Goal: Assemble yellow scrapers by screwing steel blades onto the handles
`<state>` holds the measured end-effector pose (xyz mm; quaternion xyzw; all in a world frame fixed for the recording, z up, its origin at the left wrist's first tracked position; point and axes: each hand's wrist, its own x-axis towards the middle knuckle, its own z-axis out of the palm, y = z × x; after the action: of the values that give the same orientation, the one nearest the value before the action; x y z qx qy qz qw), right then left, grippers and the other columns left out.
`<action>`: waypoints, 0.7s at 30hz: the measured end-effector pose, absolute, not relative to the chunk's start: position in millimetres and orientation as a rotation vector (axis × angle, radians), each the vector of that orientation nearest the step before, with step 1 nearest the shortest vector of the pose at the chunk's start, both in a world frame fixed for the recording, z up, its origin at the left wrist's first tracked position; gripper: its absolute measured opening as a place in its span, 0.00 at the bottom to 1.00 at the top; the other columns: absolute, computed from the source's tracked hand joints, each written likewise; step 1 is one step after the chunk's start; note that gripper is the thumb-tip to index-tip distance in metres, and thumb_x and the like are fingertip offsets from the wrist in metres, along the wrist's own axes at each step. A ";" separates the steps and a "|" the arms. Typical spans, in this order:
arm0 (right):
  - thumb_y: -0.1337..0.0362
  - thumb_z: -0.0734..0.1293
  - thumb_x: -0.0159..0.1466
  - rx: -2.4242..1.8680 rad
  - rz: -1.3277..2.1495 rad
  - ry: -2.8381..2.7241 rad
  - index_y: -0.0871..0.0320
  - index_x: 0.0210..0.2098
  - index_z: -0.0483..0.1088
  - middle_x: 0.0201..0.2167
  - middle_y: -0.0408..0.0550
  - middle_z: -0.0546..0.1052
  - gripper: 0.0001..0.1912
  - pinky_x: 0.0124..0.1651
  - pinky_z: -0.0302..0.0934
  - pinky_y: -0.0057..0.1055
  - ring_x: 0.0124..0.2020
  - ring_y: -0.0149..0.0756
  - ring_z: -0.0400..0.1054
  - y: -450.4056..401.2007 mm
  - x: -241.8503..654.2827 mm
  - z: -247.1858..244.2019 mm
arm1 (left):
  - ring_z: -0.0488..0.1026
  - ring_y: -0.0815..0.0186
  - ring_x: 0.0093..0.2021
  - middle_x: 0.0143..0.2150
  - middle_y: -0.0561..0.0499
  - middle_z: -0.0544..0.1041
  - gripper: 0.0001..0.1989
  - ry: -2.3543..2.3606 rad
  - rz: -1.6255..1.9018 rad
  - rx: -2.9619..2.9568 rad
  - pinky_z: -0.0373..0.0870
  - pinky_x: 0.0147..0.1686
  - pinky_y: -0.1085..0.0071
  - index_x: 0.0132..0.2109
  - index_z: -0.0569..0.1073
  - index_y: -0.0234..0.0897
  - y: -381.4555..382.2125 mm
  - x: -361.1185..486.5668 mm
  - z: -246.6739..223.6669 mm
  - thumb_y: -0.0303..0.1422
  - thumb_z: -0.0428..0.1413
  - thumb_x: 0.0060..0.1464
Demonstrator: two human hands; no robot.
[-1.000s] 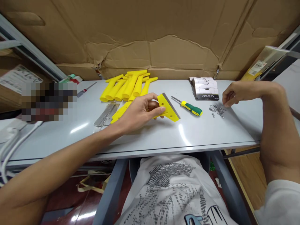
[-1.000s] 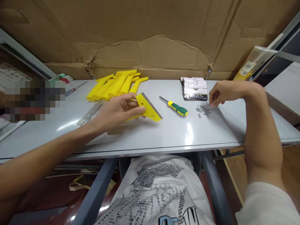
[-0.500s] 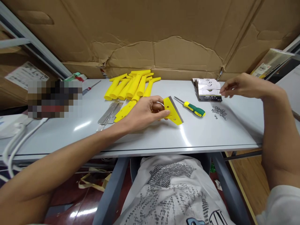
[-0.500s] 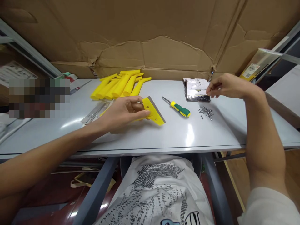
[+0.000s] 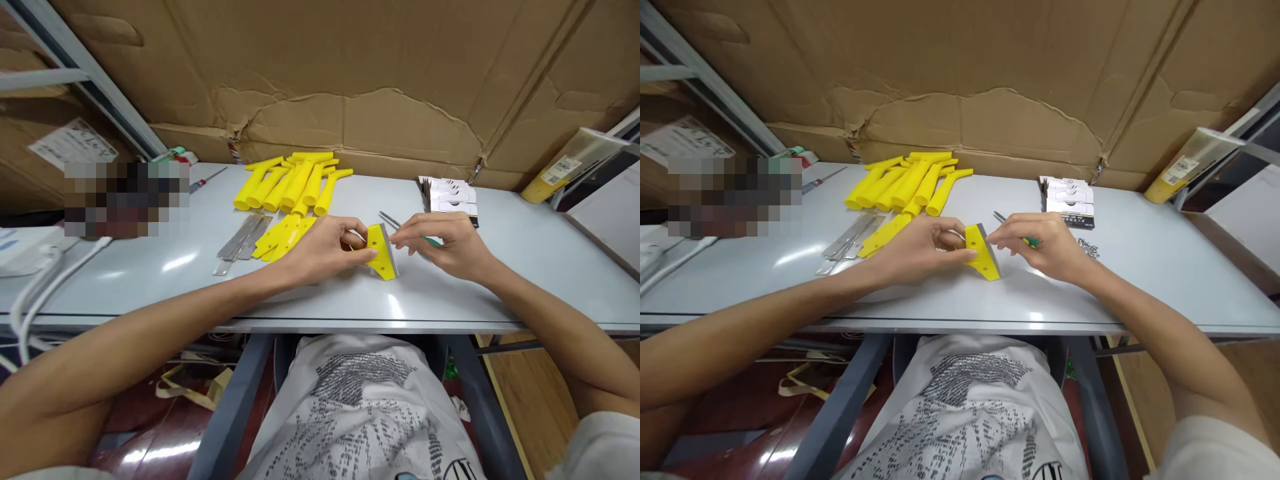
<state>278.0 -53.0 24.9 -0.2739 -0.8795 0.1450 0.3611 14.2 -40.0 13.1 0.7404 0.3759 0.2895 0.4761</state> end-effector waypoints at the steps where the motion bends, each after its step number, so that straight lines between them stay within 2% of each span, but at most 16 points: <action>1: 0.67 0.68 0.74 -0.682 0.299 -2.266 0.52 0.46 0.83 0.37 0.44 0.85 0.10 0.35 0.71 0.32 0.30 0.30 0.77 -53.8 275.9 23.9 | 0.85 0.61 0.36 0.36 0.46 0.87 0.13 0.923 0.716 1.827 0.73 0.28 0.73 0.42 0.78 0.36 -40.3 14.3 12.8 0.39 0.68 0.55; 5: 0.68 0.69 0.74 -0.645 0.103 -2.227 0.53 0.45 0.81 0.40 0.46 0.85 0.07 0.41 0.74 0.34 0.38 0.34 0.80 -55.5 267.4 21.2 | 0.83 0.63 0.35 0.36 0.48 0.87 0.11 0.950 0.753 1.871 0.72 0.30 0.73 0.41 0.78 0.36 -43.3 15.8 13.0 0.39 0.65 0.57; 8: 0.67 0.70 0.73 -0.629 0.040 -2.204 0.52 0.44 0.80 0.44 0.49 0.82 0.05 0.46 0.76 0.38 0.44 0.37 0.79 -55.9 260.5 16.8 | 0.80 0.66 0.32 0.31 0.51 0.85 0.10 0.970 0.792 1.905 0.69 0.29 0.74 0.39 0.77 0.36 -46.0 17.9 13.1 0.38 0.64 0.58; 11: 0.66 0.72 0.72 -0.639 0.005 -2.160 0.52 0.42 0.80 0.45 0.51 0.76 0.04 0.41 0.77 0.37 0.47 0.39 0.76 -56.2 253.9 9.0 | 0.79 0.67 0.30 0.29 0.52 0.83 0.10 1.000 0.832 1.930 0.67 0.29 0.74 0.37 0.77 0.36 -47.5 19.4 11.5 0.39 0.64 0.58; 14: 0.66 0.73 0.71 -0.649 0.016 -2.132 0.52 0.42 0.79 0.48 0.53 0.72 0.02 0.35 0.76 0.33 0.49 0.40 0.73 -57.0 249.0 2.0 | 0.82 0.63 0.35 0.34 0.49 0.85 0.11 0.988 0.861 1.925 0.73 0.34 0.72 0.38 0.78 0.36 -48.0 20.3 9.0 0.40 0.65 0.57; 21: 0.66 0.74 0.70 -0.695 0.078 -2.099 0.53 0.42 0.79 0.47 0.51 0.74 0.02 0.33 0.75 0.32 0.47 0.39 0.74 -60.8 244.4 0.1 | 0.85 0.59 0.39 0.37 0.47 0.86 0.13 0.966 0.922 1.902 0.79 0.39 0.69 0.37 0.78 0.36 -49.2 22.1 6.3 0.42 0.66 0.56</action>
<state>244.4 -60.8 0.1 -0.2809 -0.8481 0.0316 0.4482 22.1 -49.2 6.3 0.7509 0.3816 0.3641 0.3974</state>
